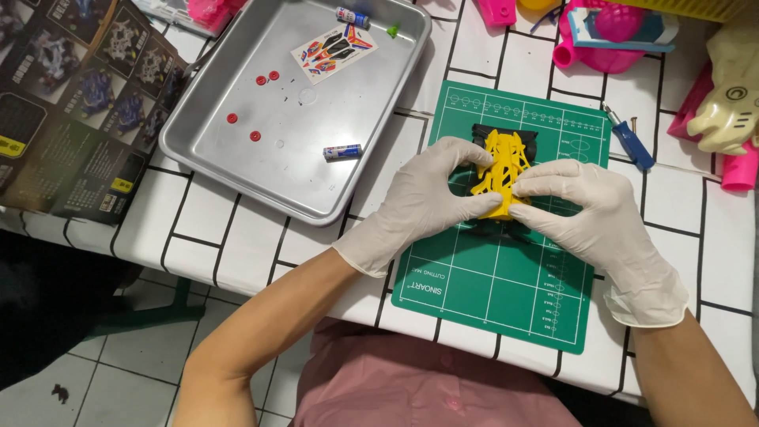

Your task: Installing batteries and a motor cover onto a toy car chassis and securing it with a screwdriver

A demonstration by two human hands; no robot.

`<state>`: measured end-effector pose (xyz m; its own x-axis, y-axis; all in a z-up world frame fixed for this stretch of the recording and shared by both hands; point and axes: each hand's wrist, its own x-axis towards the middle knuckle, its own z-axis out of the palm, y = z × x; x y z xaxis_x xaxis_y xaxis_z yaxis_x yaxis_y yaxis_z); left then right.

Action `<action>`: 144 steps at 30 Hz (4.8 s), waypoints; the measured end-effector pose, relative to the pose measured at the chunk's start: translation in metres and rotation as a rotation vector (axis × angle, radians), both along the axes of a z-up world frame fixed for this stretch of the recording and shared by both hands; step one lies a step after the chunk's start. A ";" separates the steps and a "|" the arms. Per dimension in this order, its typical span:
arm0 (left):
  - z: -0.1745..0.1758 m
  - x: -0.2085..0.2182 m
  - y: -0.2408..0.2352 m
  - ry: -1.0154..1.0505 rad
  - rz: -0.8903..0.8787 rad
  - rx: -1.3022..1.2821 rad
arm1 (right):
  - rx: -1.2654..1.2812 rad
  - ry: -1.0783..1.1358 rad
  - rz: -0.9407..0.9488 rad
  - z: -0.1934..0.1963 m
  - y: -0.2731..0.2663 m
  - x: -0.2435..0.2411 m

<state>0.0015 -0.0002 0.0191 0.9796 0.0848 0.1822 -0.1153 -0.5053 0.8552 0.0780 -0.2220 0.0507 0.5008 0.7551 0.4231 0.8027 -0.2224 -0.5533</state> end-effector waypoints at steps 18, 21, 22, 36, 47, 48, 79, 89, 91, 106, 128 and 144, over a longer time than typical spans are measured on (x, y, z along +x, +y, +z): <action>0.053 -0.042 0.150 -0.111 0.227 0.559 | 0.118 -0.081 -0.150 -0.002 -0.014 0.006; 0.065 -0.050 0.192 0.532 0.404 0.852 | 0.138 0.006 -0.147 0.008 -0.008 -0.003; 0.054 -0.053 0.204 0.532 0.403 0.855 | 0.140 0.007 -0.148 0.009 -0.008 -0.004; 0.014 -0.055 0.239 0.580 0.453 0.897 | -0.017 -0.064 -0.149 0.005 -0.010 0.007; 0.079 -0.067 0.123 0.093 0.279 0.005 | -0.027 -0.104 -0.151 0.003 -0.012 0.007; 0.091 -0.067 0.101 0.208 0.252 -0.286 | -0.035 -0.101 -0.159 0.004 -0.011 0.006; 0.040 -0.034 0.011 0.576 -0.051 -0.224 | -0.094 -0.237 -0.131 -0.005 -0.016 0.011; 0.049 -0.033 0.007 0.617 -0.012 -0.165 | -0.091 -0.228 -0.115 -0.004 -0.015 0.011; 0.047 -0.034 0.006 0.618 -0.002 -0.162 | -0.089 -0.215 -0.110 -0.003 -0.014 0.010; 0.039 -0.038 0.002 0.506 -0.024 -0.068 | -0.171 -0.296 0.070 -0.002 -0.007 0.002; 0.045 -0.045 0.000 0.523 0.004 -0.113 | 0.044 -0.615 0.215 -0.008 0.029 -0.023; 0.061 -0.037 0.002 0.702 -0.037 -0.114 | 0.102 -0.600 0.241 -0.010 0.033 -0.023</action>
<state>-0.0350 0.0022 0.0803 0.8650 0.0302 -0.5008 0.4667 -0.4150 0.7810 0.0551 -0.1894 0.0403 -0.0234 0.7577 0.6522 0.9995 0.0327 -0.0021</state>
